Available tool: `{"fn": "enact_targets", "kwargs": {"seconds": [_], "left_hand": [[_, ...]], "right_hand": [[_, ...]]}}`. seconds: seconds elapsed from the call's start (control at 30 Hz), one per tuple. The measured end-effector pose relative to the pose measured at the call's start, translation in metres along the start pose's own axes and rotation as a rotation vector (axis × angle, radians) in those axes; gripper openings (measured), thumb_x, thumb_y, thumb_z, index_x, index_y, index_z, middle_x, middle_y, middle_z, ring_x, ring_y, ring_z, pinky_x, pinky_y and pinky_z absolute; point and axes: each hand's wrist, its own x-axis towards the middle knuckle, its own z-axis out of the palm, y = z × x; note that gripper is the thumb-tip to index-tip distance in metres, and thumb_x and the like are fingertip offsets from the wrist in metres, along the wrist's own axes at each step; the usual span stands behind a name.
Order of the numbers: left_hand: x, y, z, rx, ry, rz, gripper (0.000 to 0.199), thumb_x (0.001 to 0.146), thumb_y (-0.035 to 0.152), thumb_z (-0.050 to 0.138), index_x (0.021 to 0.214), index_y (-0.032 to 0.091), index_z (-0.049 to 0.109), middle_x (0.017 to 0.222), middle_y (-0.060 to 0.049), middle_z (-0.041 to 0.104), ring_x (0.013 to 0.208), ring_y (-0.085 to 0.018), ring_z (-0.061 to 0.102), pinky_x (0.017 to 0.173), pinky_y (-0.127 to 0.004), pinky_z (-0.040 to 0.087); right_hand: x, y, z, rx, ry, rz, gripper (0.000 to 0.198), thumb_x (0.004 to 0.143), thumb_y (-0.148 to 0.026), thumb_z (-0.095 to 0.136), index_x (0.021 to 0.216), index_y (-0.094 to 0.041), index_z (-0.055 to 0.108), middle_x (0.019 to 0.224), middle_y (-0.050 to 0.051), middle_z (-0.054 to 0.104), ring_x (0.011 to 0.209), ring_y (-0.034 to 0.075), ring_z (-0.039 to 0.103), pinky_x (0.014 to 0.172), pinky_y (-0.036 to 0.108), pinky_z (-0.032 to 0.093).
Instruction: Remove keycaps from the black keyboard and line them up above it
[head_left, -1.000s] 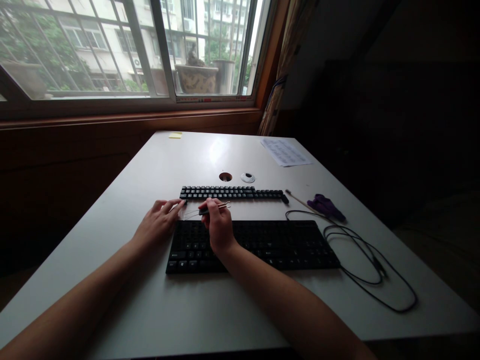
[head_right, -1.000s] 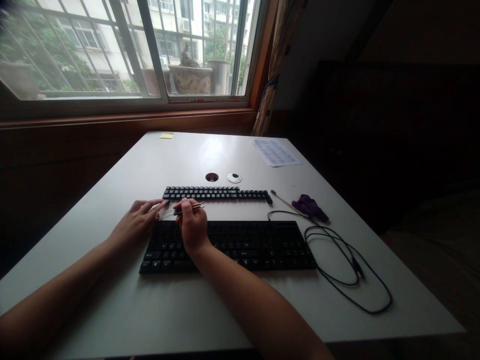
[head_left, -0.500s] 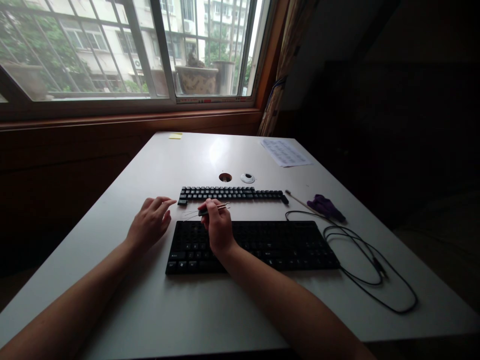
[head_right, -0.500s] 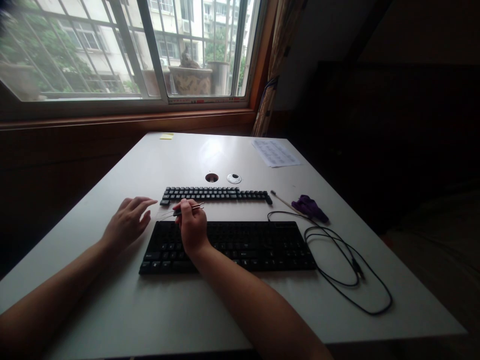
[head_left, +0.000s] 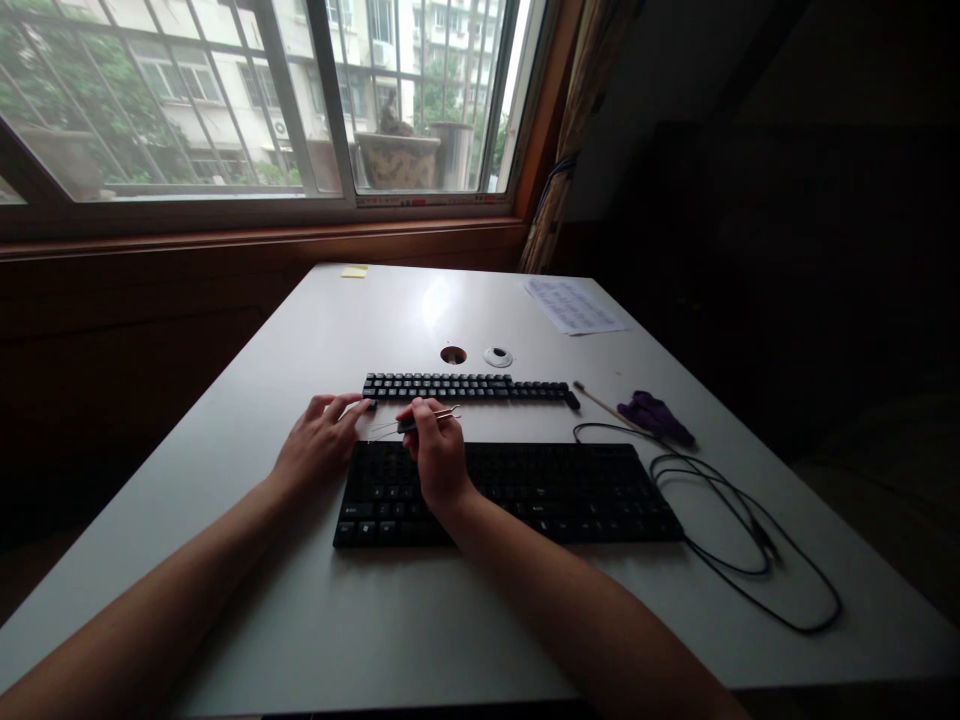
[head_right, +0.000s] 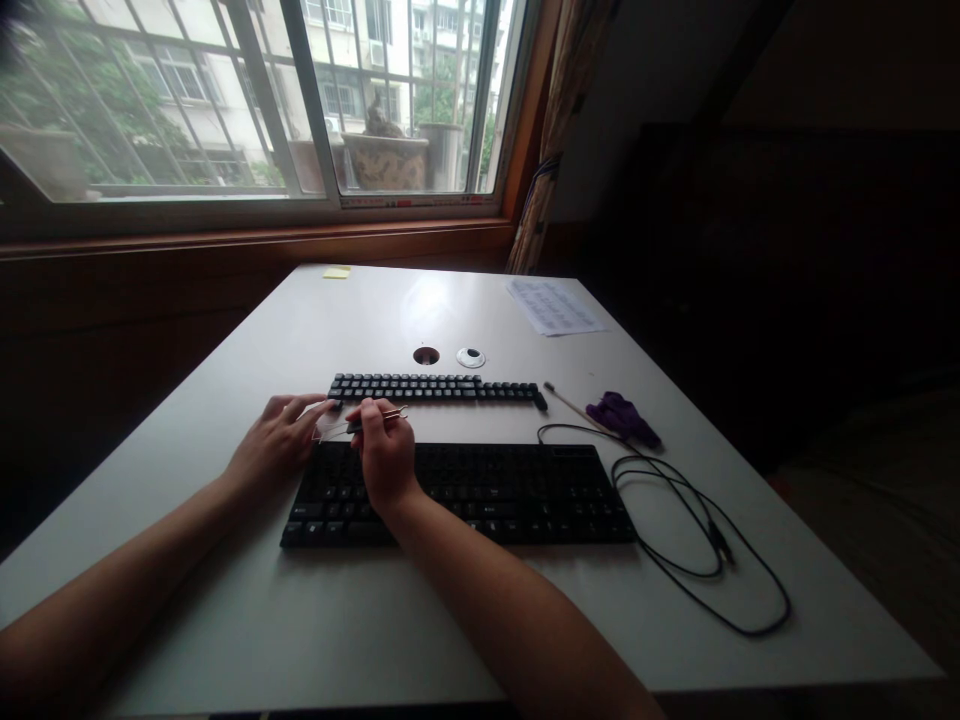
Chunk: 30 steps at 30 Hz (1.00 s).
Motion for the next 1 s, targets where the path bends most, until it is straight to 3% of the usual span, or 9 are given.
{"fn": "enact_targets", "kwargs": {"seconds": [1.0], "left_hand": [[0.0007, -0.0024, 0.0039, -0.014, -0.016, 0.034, 0.049, 0.089, 0.015, 0.054, 0.138, 0.018, 0.051, 0.132, -0.011, 0.057, 0.112, -0.030, 0.049, 0.095, -0.044, 0.047]], "right_hand": [[-0.0010, 0.0011, -0.0011, -0.050, -0.046, -0.019, 0.035, 0.093, -0.043, 0.049, 0.073, -0.019, 0.063, 0.053, -0.004, 0.051, 0.044, 0.008, 0.044, 0.041, 0.020, 0.031]]}}
